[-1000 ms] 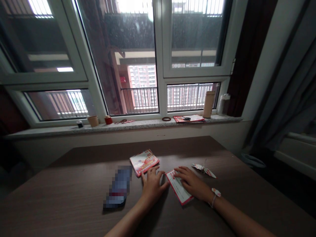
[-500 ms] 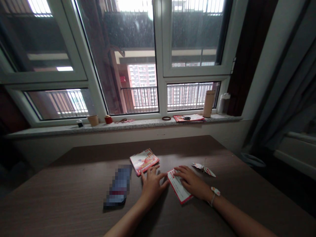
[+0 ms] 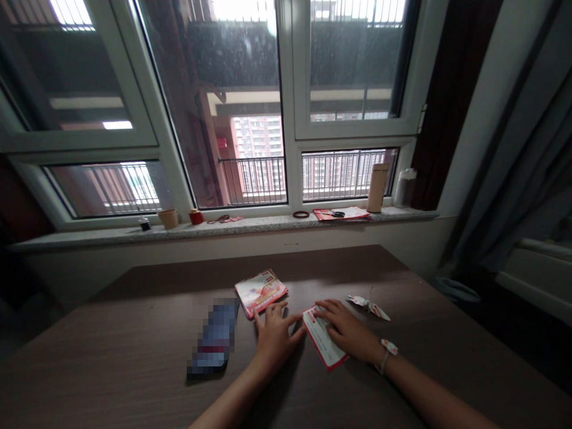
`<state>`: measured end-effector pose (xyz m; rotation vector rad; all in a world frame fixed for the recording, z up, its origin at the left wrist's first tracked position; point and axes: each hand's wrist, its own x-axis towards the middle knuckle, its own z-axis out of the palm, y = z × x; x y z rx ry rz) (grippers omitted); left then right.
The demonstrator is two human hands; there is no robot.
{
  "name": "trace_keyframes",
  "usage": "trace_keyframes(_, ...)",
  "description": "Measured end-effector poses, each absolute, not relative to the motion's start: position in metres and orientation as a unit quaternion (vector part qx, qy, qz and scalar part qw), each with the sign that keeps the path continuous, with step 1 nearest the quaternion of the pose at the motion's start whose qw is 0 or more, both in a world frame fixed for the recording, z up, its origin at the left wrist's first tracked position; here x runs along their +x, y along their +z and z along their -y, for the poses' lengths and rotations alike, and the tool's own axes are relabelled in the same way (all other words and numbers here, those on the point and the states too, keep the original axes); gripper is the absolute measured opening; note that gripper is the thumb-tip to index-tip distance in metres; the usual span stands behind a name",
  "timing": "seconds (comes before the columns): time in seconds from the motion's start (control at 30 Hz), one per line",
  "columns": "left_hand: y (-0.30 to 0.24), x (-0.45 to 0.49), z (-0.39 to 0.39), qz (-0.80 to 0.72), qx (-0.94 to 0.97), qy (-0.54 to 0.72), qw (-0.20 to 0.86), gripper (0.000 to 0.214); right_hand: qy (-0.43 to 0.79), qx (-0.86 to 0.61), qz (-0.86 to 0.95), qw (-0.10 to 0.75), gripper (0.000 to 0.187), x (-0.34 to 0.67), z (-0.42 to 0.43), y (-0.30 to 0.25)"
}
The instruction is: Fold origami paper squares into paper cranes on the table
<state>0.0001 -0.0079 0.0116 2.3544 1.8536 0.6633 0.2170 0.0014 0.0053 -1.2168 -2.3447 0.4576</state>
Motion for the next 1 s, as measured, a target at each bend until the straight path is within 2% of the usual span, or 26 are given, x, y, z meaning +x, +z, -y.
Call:
trace_keyframes(0.13, 0.0129, 0.0007, 0.0086, -0.609, 0.764, 0.21, 0.036, 0.029, 0.167, -0.439, 0.853, 0.229, 0.053, 0.2167, -0.0021, 0.0055)
trace_keyframes(0.57, 0.011, 0.0008, 0.0081, -0.606, 0.767, 0.208, 0.037, 0.027, 0.161, -0.429, 0.851, 0.255, 0.042, 0.2151, 0.0054, 0.0135)
trace_keyframes(1.0, 0.0113, 0.0021, 0.0056, -0.628, 0.758, 0.175, 0.033, 0.039, 0.166, -0.441, 0.847, 0.245, 0.045, 0.2142, 0.0058, 0.0142)
